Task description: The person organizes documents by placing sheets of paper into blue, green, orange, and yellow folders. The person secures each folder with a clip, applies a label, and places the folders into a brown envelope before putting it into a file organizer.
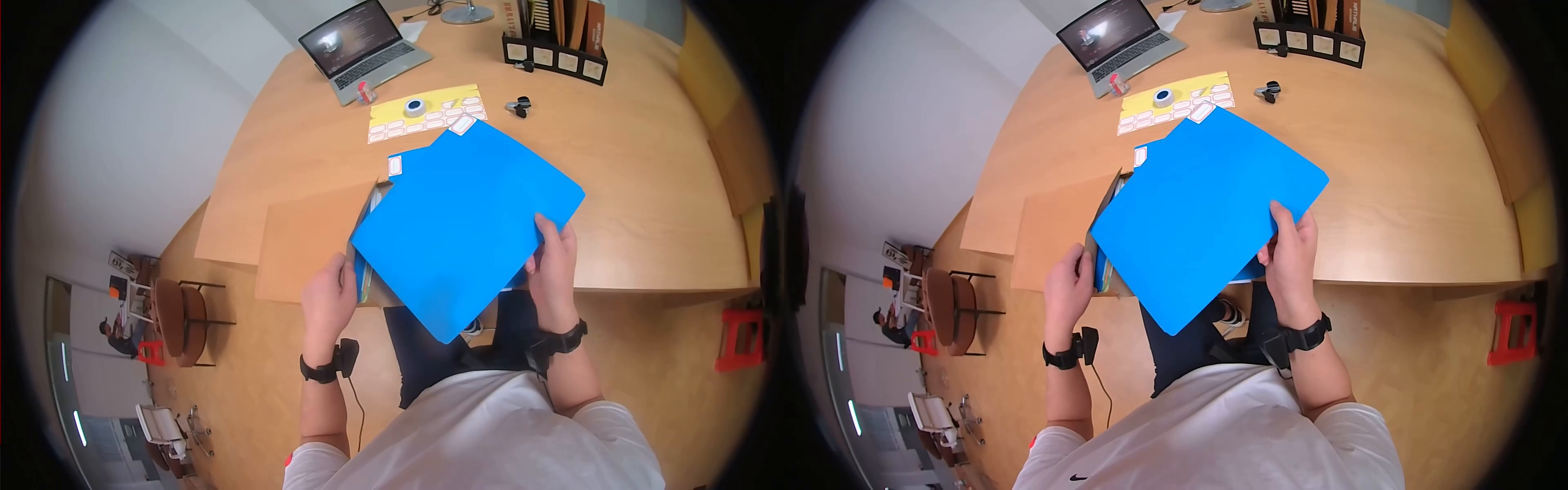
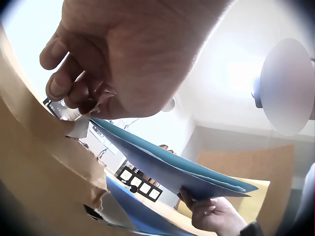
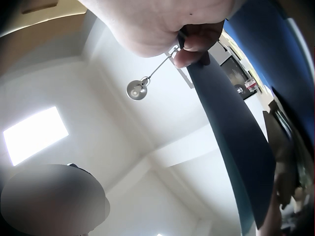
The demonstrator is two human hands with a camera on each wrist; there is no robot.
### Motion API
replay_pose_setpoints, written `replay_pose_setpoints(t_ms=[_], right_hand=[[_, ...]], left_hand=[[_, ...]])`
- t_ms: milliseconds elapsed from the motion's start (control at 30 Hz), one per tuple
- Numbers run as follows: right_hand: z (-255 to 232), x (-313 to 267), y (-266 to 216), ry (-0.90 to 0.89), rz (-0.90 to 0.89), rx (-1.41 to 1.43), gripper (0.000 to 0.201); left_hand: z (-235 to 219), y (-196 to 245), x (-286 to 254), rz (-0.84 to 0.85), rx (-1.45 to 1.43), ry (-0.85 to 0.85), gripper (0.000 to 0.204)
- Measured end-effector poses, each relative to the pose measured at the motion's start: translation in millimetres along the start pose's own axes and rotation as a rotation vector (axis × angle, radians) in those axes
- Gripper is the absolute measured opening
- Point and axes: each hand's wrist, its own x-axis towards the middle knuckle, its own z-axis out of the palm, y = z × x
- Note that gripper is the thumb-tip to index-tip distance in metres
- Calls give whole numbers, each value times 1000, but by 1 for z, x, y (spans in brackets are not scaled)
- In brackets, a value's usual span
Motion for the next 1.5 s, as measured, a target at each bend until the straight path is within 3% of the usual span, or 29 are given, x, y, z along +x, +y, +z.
replay_pose_setpoints(t_ms=[500,667,733,800,900,1000,1200,1300,1400,1500], right_hand=[[-1,-2,24,-26,-25,-96,12],[21,-20,41,-144,187,-51,30],[30,-29,44,-170,225,-27,28],[35,-36,48,-228,261,-9,30],[42,-41,49,-214,288,10,30],[42,-43,50,-216,298,25,30],[38,-38,51,-251,290,-5,34],[45,-40,42,-281,321,-72,35],[44,-34,31,-403,379,-207,36],[42,-27,25,-411,348,-247,32]], left_hand=[[-4,7,-4,30,-14,-4,24],[-5,3,-6,63,-120,-50,15],[-7,2,-11,70,-198,-100,8],[-17,8,-17,65,-256,-182,15],[-24,4,-25,374,-152,-184,29],[-22,2,-35,447,-129,-183,34],[-13,-6,-43,380,169,-226,25],[-14,-1,-38,477,306,-254,18],[-17,3,-35,507,336,-247,16],[-19,2,-35,496,308,-197,23]])
